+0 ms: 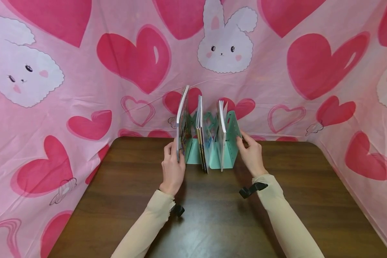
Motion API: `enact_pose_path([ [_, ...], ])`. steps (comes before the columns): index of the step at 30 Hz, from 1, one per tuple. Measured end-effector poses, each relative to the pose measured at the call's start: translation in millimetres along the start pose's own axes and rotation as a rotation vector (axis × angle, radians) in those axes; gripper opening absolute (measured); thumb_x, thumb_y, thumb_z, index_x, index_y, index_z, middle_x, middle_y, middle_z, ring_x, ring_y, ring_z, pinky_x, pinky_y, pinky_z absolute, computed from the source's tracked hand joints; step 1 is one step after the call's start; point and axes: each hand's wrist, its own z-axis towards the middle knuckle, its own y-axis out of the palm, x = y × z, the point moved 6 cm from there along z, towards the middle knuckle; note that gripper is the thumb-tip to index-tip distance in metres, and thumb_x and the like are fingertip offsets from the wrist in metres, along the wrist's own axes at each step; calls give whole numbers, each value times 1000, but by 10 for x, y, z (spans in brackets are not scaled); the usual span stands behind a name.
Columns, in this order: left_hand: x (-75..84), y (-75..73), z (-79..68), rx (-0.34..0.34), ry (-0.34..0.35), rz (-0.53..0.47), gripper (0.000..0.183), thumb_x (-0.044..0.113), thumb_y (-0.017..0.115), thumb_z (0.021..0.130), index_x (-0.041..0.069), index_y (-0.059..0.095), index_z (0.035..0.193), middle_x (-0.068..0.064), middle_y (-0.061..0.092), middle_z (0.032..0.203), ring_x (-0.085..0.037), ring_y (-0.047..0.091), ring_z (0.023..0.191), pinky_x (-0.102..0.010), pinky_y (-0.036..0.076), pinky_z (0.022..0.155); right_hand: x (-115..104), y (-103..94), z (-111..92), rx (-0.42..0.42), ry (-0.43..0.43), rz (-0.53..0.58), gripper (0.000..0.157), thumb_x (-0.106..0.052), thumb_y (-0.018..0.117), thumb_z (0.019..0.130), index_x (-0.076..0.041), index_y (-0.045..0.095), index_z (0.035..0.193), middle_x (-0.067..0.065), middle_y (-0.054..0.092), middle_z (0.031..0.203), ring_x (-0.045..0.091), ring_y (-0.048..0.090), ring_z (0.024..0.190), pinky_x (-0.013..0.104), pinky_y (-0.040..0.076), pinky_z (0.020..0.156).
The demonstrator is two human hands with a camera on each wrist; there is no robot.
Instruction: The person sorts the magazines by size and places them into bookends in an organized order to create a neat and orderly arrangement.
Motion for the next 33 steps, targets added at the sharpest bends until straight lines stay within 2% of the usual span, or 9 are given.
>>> enact_pose_path([
  [4,-57,58,-10,5,-9,-17,67,-3,62,99,21,44,159,-22,50,121,-35,67,91,-49,60,71,5,9,2,-3,-4,-4,43,-21,59,107,-9,59,148,16,66,138,29,71,108,35,57,88],
  [12,-150,137,-42,68,16,-14,65,-7,63,97,14,48,156,-25,50,111,-37,61,83,-51,56,73,-1,20,5,-7,-2,5,44,-22,59,107,-11,58,149,16,65,140,30,71,109,41,56,89],
  [18,-204,183,-54,74,2,-17,65,-5,63,98,15,46,158,-23,50,110,-37,63,87,-52,57,75,7,25,1,-11,4,9,44,-23,59,107,-11,58,149,16,65,141,31,71,110,44,56,90],
  [27,-212,215,-57,66,-61,-2,54,1,62,100,4,49,152,-23,53,116,-40,64,95,-55,57,78,10,9,6,-4,11,6,44,-23,60,107,-11,58,150,16,65,141,31,71,110,42,56,90],
  [33,-232,229,-70,45,-136,0,54,6,65,100,4,48,151,-21,55,122,-41,65,101,-57,56,80,2,10,-3,-13,15,-2,45,-23,60,107,-10,57,150,17,66,139,32,71,108,43,56,90],
])
